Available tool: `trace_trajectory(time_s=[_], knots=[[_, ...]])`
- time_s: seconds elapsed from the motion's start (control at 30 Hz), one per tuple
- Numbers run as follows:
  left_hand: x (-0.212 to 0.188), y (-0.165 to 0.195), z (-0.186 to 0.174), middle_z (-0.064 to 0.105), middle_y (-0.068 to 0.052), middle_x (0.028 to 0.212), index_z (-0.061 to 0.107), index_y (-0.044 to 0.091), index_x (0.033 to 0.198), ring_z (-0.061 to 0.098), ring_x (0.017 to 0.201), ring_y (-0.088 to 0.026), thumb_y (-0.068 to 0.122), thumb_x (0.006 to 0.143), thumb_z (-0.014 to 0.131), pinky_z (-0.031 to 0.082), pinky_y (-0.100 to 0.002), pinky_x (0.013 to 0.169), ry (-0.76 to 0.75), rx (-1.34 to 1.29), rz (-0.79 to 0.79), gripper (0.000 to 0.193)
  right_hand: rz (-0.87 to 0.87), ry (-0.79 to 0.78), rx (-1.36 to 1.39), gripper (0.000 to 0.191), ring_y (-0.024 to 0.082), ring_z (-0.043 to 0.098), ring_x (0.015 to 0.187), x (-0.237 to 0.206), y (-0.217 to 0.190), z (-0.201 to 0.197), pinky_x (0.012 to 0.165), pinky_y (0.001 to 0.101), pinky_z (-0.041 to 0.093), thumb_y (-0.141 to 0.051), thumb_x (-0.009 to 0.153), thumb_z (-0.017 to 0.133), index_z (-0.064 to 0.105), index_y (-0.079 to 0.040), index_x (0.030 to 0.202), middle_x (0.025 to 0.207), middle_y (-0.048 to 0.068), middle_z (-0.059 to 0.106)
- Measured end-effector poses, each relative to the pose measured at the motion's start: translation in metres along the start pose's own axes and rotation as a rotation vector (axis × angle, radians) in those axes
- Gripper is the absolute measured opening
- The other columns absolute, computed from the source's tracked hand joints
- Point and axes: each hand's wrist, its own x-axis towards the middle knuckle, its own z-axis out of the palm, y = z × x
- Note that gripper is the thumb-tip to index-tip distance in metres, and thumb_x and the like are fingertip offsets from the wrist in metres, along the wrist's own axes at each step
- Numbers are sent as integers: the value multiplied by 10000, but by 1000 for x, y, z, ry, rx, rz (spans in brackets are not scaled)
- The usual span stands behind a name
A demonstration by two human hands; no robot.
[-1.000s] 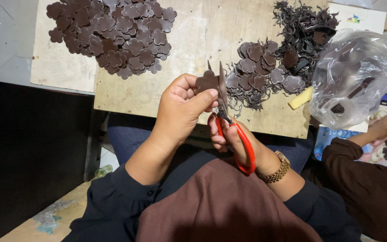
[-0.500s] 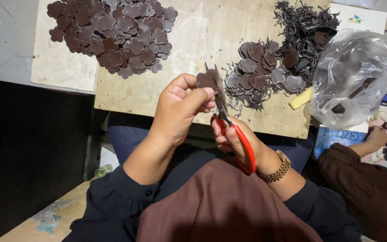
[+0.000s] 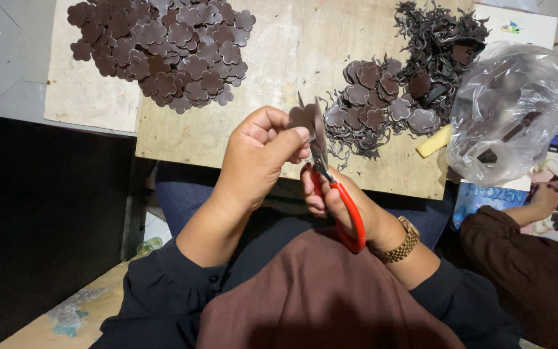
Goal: The person trims the edges of dark brown flower-shaped felt pieces using red-handled scissors. They pick up each piece, smooth the edges, and place the trimmed pieces into a growing pile on the table.
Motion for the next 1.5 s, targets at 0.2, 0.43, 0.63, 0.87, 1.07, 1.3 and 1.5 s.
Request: trace_trajectory(time_s=[0.2, 0.43, 0.63, 0.87, 1.07, 1.3, 1.5], knots=[[1, -1, -2, 685, -37, 829, 602, 29, 992, 660, 740, -87, 44, 957, 692, 546, -239, 683, -9, 46, -4, 97, 51, 55, 46, 661, 71, 259, 687, -2, 2, 0, 602, 244, 269, -691, 973, 571, 446, -54, 1098, 814, -46, 318], [1, -3, -2, 696, -34, 887, 620, 14, 1026, 652, 778, -80, 45, 964, 703, 550, -237, 723, -28, 24, 47, 108, 23, 15, 19, 679, 74, 275, 707, -1, -1, 1, 619, 244, 286, -715, 961, 572, 442, -66, 1114, 842, -47, 330], [1, -4, -3, 697, -36, 899, 615, 12, 1037, 652, 777, -81, 42, 958, 712, 558, -238, 727, -33, -5, 39, 129, 90, 55, 66, 688, 70, 267, 697, -3, 1, 1, 615, 239, 288, -707, 948, 595, 443, -53, 1099, 832, -38, 312], [-1, -2, 0, 697, -48, 865, 606, 21, 1029, 655, 743, -91, 44, 943, 711, 558, -242, 686, -51, -22, -28, 138, 40, -14, 16, 744, 95, 349, 787, -4, -4, 3, 707, 251, 352, -765, 938, 561, 456, -63, 1162, 902, -18, 383], [-2, 1, 0, 696, -63, 845, 604, 12, 1021, 667, 738, -110, 35, 943, 703, 572, -266, 680, -58, -16, -56, 129, 46, -10, -25, 773, 111, 363, 806, -4, -7, 5, 733, 260, 370, -788, 923, 566, 467, -62, 1171, 911, -9, 396], [-2, -1, 0, 692, -69, 850, 592, 36, 1025, 667, 731, -111, 54, 953, 694, 591, -269, 694, -5, -122, -104, 126, 30, -11, -56, 785, 115, 404, 826, -3, -8, 3, 761, 263, 388, -774, 924, 577, 462, -51, 1205, 933, 4, 438], [-4, 3, -2, 703, -76, 853, 607, 25, 1033, 660, 706, -113, 56, 961, 690, 575, -270, 647, -105, -53, -127, 115, 20, 93, -53, 759, 100, 374, 786, -5, -6, 4, 696, 254, 376, -739, 943, 540, 489, -34, 1219, 964, 2, 435]])
